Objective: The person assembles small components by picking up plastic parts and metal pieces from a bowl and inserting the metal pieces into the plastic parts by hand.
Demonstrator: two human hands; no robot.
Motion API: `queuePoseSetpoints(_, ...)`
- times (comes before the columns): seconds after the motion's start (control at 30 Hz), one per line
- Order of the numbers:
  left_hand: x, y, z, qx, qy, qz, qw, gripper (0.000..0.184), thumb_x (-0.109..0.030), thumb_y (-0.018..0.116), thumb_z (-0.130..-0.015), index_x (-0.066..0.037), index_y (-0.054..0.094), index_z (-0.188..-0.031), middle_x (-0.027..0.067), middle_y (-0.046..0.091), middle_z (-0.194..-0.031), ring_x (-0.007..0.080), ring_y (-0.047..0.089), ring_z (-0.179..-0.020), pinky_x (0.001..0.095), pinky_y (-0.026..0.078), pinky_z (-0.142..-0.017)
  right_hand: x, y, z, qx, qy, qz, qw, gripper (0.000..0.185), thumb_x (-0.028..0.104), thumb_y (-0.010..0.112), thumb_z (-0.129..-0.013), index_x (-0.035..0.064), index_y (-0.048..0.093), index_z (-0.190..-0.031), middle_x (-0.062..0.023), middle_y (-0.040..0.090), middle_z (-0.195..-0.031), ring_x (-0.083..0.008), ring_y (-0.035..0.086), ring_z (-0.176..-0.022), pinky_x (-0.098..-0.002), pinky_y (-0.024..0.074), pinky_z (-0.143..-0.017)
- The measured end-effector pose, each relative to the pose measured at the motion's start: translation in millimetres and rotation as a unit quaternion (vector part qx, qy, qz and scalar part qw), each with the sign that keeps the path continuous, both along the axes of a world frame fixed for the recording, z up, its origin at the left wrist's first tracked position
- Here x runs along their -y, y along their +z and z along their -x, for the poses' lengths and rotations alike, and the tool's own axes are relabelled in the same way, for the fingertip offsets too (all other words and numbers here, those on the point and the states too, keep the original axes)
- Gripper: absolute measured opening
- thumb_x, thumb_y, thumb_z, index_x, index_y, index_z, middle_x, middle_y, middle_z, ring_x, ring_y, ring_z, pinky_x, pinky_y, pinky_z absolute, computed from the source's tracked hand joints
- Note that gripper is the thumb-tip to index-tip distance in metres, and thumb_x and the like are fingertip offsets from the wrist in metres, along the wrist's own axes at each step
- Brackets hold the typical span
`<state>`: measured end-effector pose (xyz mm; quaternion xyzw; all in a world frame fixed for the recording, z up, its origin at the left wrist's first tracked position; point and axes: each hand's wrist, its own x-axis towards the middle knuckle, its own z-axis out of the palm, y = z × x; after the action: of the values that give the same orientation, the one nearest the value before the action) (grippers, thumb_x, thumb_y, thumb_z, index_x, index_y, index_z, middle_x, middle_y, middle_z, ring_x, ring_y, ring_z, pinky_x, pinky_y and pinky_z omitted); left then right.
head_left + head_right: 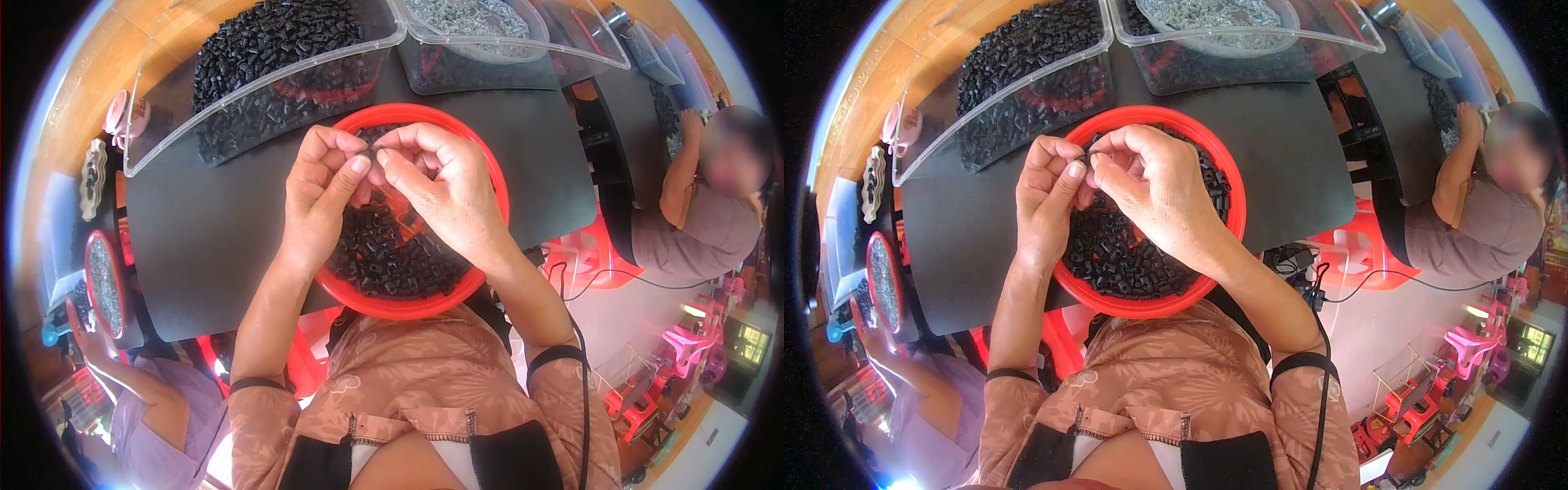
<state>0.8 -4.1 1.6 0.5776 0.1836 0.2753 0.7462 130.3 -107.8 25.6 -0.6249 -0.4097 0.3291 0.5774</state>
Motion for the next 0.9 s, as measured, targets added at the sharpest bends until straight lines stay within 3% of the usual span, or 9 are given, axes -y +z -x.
queuePoseSetpoints(0.1, 1, 1, 0, 0.004, -0.007, 0.004, 1.0, 0.009, -0.007, 0.051, -0.098, -0.006, 0.047, -0.106, 0.0039, 0.061, -0.084, 0.0063, 0.051, -0.069, 0.0195, 0.041, -0.062, 2, 1, 0, -0.016, 0.003, 0.005, 1.0, 0.015, 0.004, 0.061, -0.092, -0.0053, 0.063, -0.103, -0.006, 0.067, -0.09, -0.0098, 0.065, -0.081, -0.023, 0.0515, -0.074)
queuePoseSetpoints(0.2, 1, 3, -2, 0.012, -0.011, 0.011, 1.0, 0.012, -0.007, 0.051, -0.098, -0.006, 0.047, -0.109, 0.0046, 0.062, -0.085, 0.007, 0.051, -0.069, 0.0198, 0.041, -0.062, 1, -6, 0, 0.002, -0.018, -0.053, 0.998, 0.014, 0.006, 0.064, -0.087, -0.0057, 0.064, -0.095, -0.0078, 0.069, -0.08, -0.0083, 0.063, -0.063, -0.0222, 0.0499, -0.057)
queuePoseSetpoints(0.6, -3, 1, 1, -0.055, -0.102, -0.026, 0.993, 0.017, -0.022, 0.045, -0.103, -0.006, 0.051, -0.105, 0.0027, 0.058, -0.074, 0.0062, 0.047, -0.061, 0.02, 0.037, -0.056, 8, 2, -8, -0.044, 0.018, -0.01, 0.999, 0.014, 0.006, 0.064, -0.088, -0.0058, 0.065, -0.095, -0.007, 0.068, -0.074, -0.0073, 0.063, -0.063, -0.0216, 0.0492, -0.057)
queuePoseSetpoints(0.7, -2, 2, 1, -0.057, -0.108, -0.065, 0.99, 0.018, -0.024, 0.044, -0.103, -0.007, 0.052, -0.103, 0.0007, 0.054, -0.072, 0.0055, 0.044, -0.062, 0.0201, 0.035, -0.056, 11, 6, -13, 0.008, 0.023, 0.029, 0.999, 0.016, 0.006, 0.064, -0.09, -0.0042, 0.065, -0.103, -0.0036, 0.067, -0.086, -0.0066, 0.061, -0.076, -0.0215, 0.0502, -0.068)
queuePoseSetpoints(0.9, 6, 2, 0, -0.077, -0.049, -0.128, 0.988, 0.02, -0.025, 0.045, -0.103, -0.007, 0.053, -0.098, -0.0006, 0.053, -0.073, 0.0055, 0.043, -0.065, 0.0207, 0.037, -0.059, 10, 14, -16, -0.038, 0.039, 0.039, 0.998, 0.014, 0.005, 0.064, -0.087, -0.0066, 0.066, -0.094, -0.0067, 0.069, -0.075, -0.0083, 0.064, -0.066, -0.0222, 0.051, -0.06)
